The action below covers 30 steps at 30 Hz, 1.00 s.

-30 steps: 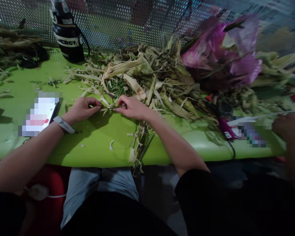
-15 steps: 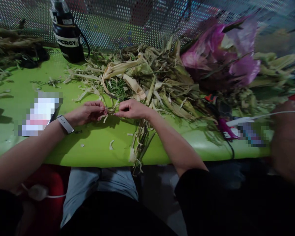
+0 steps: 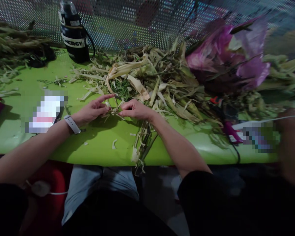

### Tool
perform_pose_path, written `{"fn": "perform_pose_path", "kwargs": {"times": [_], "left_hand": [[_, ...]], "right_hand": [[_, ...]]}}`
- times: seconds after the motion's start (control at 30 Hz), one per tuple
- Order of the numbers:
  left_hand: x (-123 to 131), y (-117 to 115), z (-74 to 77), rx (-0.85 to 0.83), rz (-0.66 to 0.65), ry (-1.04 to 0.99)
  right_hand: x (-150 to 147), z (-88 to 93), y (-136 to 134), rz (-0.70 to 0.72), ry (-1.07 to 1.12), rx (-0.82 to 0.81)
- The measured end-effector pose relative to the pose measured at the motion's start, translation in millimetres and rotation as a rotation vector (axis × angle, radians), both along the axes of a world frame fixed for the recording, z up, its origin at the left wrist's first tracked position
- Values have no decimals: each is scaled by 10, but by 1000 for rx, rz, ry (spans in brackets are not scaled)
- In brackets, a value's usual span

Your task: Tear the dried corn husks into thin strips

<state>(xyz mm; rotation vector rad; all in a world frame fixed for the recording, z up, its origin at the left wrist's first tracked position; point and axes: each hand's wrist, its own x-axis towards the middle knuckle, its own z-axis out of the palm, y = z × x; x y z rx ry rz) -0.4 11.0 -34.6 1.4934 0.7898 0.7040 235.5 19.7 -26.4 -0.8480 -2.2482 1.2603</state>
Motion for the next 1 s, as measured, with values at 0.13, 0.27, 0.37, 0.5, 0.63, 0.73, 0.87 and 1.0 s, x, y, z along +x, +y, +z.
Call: {"fn": "perform_pose_path", "kwargs": {"times": [0.13, 0.27, 0.37, 0.5, 0.63, 0.73, 0.87, 1.0], "left_hand": [[-21, -12, 11, 42, 44, 5], [-43, -2, -5, 50, 74, 20], [-65, 6, 13, -7, 88, 0], [-97, 18, 87, -86, 136, -110], [-115, 68, 104, -113, 321, -238], [-105, 96, 52, -87, 373, -145], [-73, 75, -30, -12, 252, 34], [-72, 51, -92, 256, 213, 30]], "right_hand": [[6, 12, -9, -14, 5, -64], [16, 12, -22, -7, -2, -107], [31, 5, -16, -28, 10, -101], [43, -6, 23, -105, 68, -22], [14, -16, 40, -219, 143, 23], [-27, -6, 5, -237, 199, 31], [-71, 38, -66, -221, 302, -14], [-77, 77, -119, -212, 375, -154]]}}
